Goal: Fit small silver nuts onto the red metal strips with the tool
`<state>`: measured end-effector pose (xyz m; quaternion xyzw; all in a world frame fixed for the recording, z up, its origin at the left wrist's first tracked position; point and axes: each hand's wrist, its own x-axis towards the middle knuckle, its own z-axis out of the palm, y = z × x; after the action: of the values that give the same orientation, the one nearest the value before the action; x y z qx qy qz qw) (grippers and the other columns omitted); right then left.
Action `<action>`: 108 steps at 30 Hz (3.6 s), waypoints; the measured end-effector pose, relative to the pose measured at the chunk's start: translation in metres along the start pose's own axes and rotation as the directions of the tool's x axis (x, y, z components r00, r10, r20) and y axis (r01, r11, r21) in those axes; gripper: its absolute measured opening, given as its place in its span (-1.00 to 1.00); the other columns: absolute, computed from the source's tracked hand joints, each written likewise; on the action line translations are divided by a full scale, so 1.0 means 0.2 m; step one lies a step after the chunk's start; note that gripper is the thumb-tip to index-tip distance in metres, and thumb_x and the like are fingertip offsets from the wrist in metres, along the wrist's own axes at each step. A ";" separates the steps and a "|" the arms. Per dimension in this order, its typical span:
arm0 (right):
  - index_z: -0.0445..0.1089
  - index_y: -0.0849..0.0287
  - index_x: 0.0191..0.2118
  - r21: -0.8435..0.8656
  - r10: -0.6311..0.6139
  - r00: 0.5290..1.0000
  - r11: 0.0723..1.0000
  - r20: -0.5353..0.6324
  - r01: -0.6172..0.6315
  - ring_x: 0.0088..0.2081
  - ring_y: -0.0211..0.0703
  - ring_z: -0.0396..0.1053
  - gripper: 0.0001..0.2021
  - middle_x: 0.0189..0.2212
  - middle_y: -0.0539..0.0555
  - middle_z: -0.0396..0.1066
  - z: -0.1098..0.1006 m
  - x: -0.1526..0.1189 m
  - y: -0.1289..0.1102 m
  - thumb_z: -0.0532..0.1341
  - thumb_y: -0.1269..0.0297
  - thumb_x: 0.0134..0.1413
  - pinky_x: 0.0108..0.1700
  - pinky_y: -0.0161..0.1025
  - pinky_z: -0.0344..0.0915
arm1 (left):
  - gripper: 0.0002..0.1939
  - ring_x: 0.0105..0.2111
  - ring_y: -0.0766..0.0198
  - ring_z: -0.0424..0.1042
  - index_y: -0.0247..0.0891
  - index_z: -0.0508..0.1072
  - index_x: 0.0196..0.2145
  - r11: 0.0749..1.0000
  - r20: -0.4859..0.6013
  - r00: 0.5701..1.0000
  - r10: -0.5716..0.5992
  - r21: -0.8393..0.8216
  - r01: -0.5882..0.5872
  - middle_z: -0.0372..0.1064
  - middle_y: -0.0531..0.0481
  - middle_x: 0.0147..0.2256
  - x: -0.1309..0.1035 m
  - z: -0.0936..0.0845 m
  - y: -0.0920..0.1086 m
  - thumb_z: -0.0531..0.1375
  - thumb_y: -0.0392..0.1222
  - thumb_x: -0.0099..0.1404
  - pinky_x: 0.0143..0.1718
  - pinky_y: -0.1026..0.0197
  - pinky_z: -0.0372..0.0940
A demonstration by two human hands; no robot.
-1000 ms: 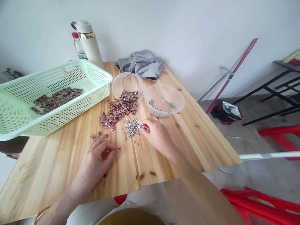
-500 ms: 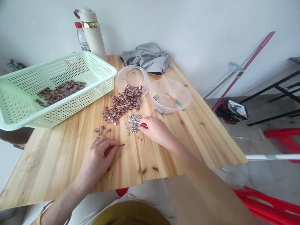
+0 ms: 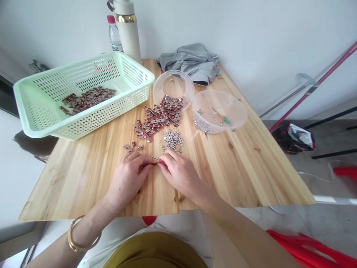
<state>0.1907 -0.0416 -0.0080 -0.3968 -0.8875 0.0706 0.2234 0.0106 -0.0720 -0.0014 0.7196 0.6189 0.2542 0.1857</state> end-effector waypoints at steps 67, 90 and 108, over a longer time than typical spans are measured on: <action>0.42 0.13 -0.16 0.141 0.335 0.926 0.939 -0.173 -0.313 -0.26 -0.12 0.48 -0.87 -0.24 0.10 0.52 -0.09 -0.06 0.16 0.17 0.35 0.20 -0.21 -0.19 0.41 | -0.86 -0.29 0.15 0.38 -0.23 0.41 -0.45 0.999 -0.061 0.998 0.017 0.048 -0.014 0.40 0.00 -0.41 0.00 -0.02 -0.02 0.20 -0.31 0.29 -0.24 0.12 0.31; 0.36 0.12 -0.30 0.250 0.255 0.961 0.942 -0.104 -0.223 -0.32 -0.16 0.42 -0.92 -0.35 0.06 0.45 -0.08 0.06 0.10 0.14 0.33 0.23 -0.25 -0.24 0.32 | -0.91 -0.27 0.14 0.38 -0.22 0.47 -0.38 0.998 -0.045 0.998 0.054 0.041 -0.052 0.43 -0.01 -0.38 -0.01 0.00 -0.04 0.21 -0.25 0.31 -0.20 0.09 0.31; 0.42 0.13 -0.28 0.147 -0.003 0.999 0.989 -0.052 0.010 -0.24 -0.12 0.38 -0.85 -0.34 0.08 0.41 0.04 0.08 -0.03 0.11 0.41 0.26 -0.16 -0.20 0.33 | -0.89 -0.23 0.17 0.38 -0.19 0.52 -0.23 0.993 -0.005 0.997 0.083 -0.081 -0.083 0.47 0.01 -0.31 -0.01 -0.02 -0.06 0.23 -0.32 0.29 -0.14 0.11 0.31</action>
<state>0.1736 -0.0328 -0.0080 -0.3780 -0.8751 0.1248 0.2751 -0.0014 -0.0716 -0.0045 0.7365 0.5775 0.2874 0.2036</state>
